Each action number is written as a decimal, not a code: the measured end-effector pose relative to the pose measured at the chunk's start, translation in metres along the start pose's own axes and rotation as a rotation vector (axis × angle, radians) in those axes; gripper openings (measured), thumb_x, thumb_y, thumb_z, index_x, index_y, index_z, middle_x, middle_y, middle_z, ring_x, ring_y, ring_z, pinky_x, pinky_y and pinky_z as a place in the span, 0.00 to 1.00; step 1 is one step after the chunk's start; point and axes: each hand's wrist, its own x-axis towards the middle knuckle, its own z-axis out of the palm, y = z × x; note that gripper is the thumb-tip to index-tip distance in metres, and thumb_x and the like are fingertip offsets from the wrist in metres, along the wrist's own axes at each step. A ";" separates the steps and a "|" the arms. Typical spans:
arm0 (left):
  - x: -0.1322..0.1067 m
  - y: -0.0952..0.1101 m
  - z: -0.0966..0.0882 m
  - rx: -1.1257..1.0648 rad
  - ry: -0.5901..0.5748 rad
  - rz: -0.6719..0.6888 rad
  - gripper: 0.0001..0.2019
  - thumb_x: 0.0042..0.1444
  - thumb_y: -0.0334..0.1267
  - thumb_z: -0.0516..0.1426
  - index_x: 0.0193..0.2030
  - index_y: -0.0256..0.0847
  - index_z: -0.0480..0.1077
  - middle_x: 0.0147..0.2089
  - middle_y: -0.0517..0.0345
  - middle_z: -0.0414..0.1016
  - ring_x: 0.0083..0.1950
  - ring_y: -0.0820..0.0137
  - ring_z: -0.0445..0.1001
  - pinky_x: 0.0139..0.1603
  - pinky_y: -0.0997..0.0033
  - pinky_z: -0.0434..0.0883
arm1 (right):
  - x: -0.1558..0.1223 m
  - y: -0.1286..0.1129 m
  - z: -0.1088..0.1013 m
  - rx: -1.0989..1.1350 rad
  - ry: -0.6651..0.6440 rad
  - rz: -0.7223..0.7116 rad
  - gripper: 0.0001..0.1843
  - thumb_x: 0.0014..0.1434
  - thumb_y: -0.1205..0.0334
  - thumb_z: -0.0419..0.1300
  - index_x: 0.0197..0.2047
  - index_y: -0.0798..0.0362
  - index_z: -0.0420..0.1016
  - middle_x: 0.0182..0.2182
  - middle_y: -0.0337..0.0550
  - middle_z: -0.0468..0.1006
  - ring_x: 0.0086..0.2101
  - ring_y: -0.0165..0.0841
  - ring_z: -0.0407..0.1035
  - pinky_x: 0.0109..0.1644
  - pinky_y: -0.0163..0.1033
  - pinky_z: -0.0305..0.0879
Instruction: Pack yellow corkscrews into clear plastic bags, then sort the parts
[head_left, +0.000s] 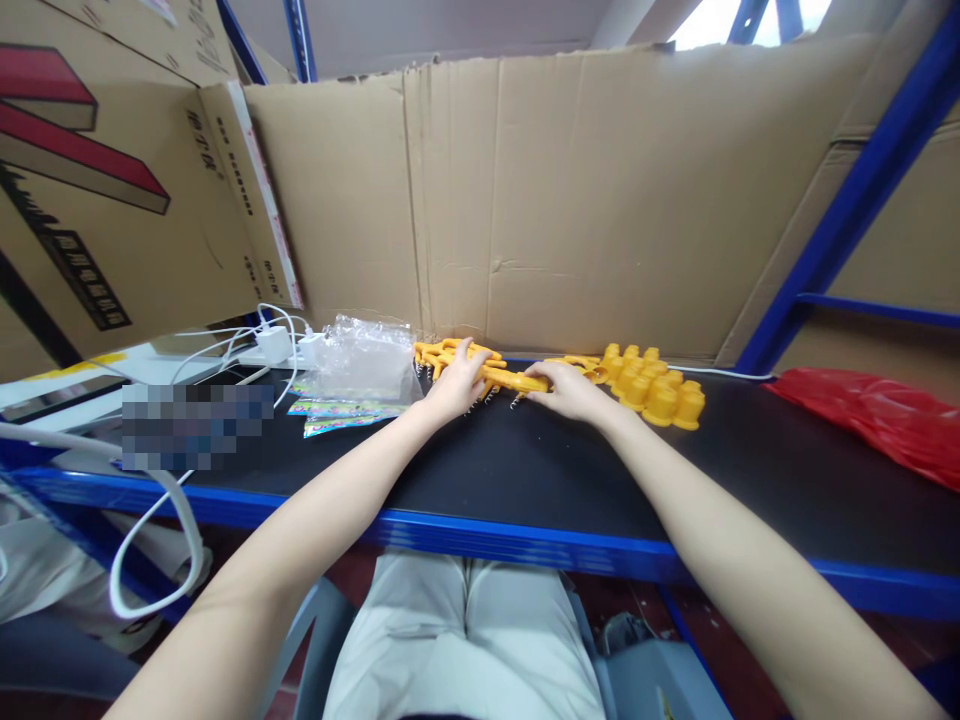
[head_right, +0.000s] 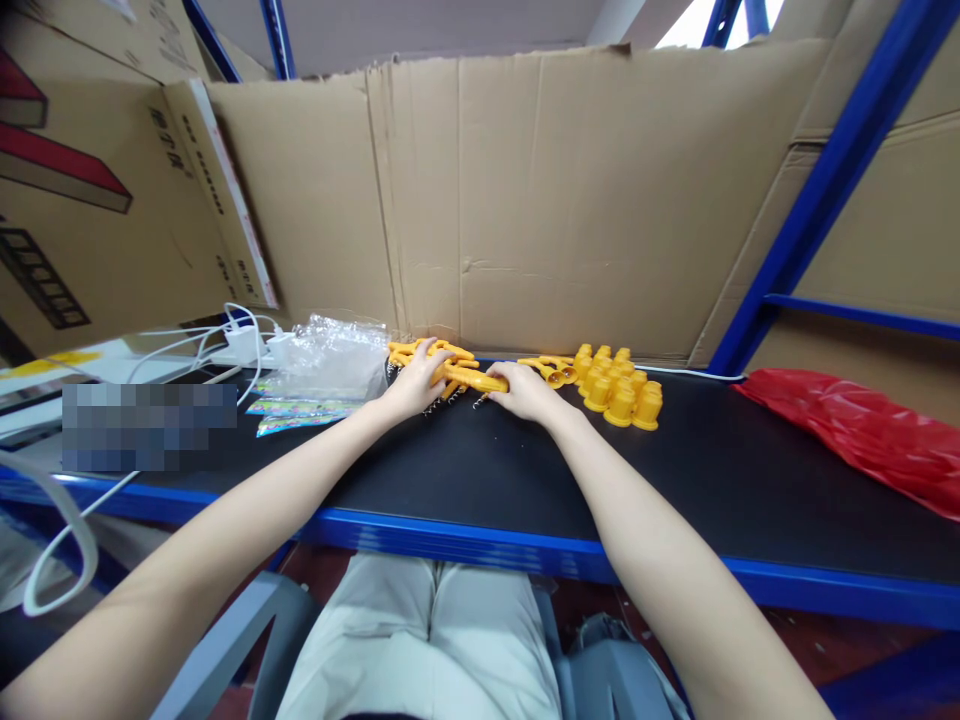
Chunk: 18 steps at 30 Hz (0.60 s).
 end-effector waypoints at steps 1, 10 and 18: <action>0.000 -0.001 0.001 -0.020 0.009 0.009 0.21 0.55 0.28 0.50 0.57 0.38 0.60 0.59 0.43 0.62 0.55 0.63 0.67 0.53 0.60 0.66 | 0.000 -0.001 0.000 0.003 -0.001 -0.006 0.13 0.50 0.66 0.61 0.41 0.56 0.72 0.39 0.47 0.77 0.39 0.36 0.70 0.45 0.40 0.63; -0.003 0.008 -0.014 0.141 -0.086 -0.108 0.15 0.54 0.42 0.53 0.49 0.44 0.67 0.40 0.54 0.76 0.42 0.62 0.75 0.42 0.66 0.68 | 0.002 0.009 0.007 0.104 0.033 -0.039 0.14 0.51 0.65 0.60 0.43 0.56 0.72 0.40 0.48 0.75 0.41 0.37 0.69 0.49 0.45 0.63; -0.003 -0.003 -0.009 0.138 -0.171 -0.143 0.15 0.54 0.44 0.53 0.47 0.44 0.67 0.38 0.55 0.76 0.41 0.64 0.74 0.39 0.69 0.67 | -0.001 0.026 0.006 0.629 -0.094 0.188 0.27 0.44 0.61 0.66 0.49 0.54 0.67 0.43 0.47 0.73 0.35 0.29 0.71 0.45 0.40 0.68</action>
